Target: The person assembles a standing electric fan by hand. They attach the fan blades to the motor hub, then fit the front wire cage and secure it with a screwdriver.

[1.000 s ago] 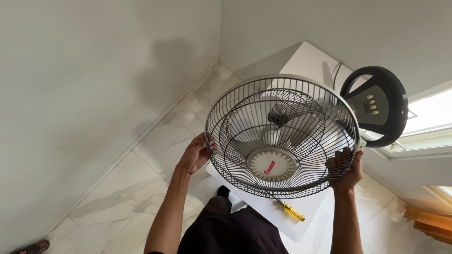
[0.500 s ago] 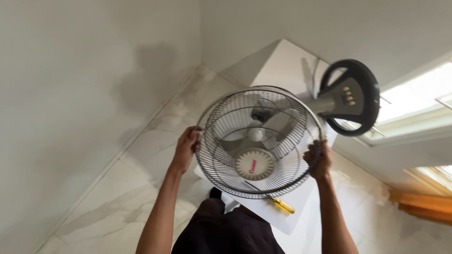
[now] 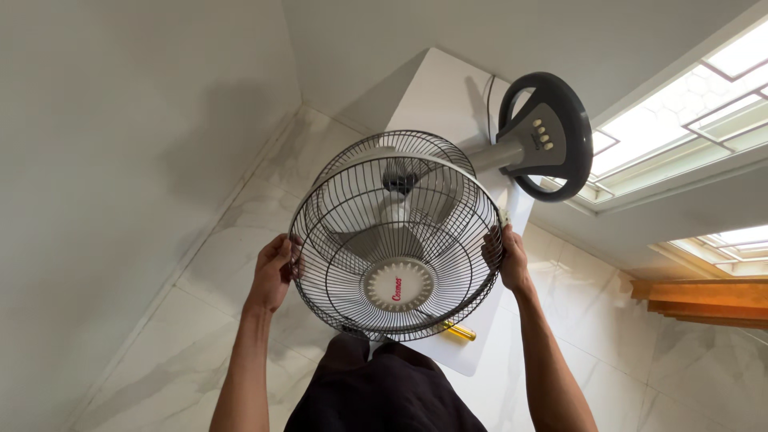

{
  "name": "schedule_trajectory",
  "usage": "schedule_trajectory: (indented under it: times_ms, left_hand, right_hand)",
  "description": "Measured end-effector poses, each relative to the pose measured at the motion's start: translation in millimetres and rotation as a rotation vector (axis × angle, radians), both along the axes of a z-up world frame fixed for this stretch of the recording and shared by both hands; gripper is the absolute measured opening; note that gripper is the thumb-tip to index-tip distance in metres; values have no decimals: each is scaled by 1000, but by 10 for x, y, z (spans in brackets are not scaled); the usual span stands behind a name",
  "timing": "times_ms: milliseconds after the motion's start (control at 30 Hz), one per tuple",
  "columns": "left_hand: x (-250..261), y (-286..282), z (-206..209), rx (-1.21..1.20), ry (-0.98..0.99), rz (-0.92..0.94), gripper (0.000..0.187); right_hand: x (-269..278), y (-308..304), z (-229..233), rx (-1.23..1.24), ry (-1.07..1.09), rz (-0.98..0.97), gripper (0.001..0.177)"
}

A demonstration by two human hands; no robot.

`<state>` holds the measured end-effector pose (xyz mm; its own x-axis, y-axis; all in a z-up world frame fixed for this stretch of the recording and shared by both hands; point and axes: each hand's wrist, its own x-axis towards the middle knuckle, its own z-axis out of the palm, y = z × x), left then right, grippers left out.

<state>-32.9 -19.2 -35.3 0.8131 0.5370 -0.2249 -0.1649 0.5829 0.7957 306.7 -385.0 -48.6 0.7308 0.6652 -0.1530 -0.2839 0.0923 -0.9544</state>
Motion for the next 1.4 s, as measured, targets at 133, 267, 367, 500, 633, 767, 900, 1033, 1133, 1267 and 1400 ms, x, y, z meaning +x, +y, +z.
schedule_trajectory:
  times_ms: [133,267,367,500,633,767,900,1033,1133,1267,1400]
  left_hand:
    - [17,-139,61,33,29,3,28]
    - [42,-305,83,-7,33,14,28]
    - [56,-392,88,-12,52,28,28]
    - [18,-550,12,25,4,26,31]
    - [94,-676,-85,12,-51,91,27]
    - [189,-833,-197,-50,-33,207,27]
    - [299,-808,-232,-19,-4,310,30]
    - [377,-726,-235,58,37,387,32]
    - [498,-685,-265,90,68,493,30]
    - [663,-623,-345,118,161,635,26]
    - [788,-552,-412,235,186,713,22]
  right_hand:
    - [59,-79,138,4,-39,37,48]
    - [154,-175,165,99,30,84,49]
    - [260,-191,177,84,33,80,47]
    - [352,-278,199,34,25,96,42]
    - [453,-220,237,-39,-27,111,47]
    - [545,-76,214,-142,-190,39,52]
    - [609,134,167,-106,-141,25,53]
    - [639,294,92,-65,-132,50,54]
    - [712,381,27,-67,-131,50,53]
    - [792,556,-92,-142,-139,-2,51]
    - [813,714,-85,-268,-320,-45,56]
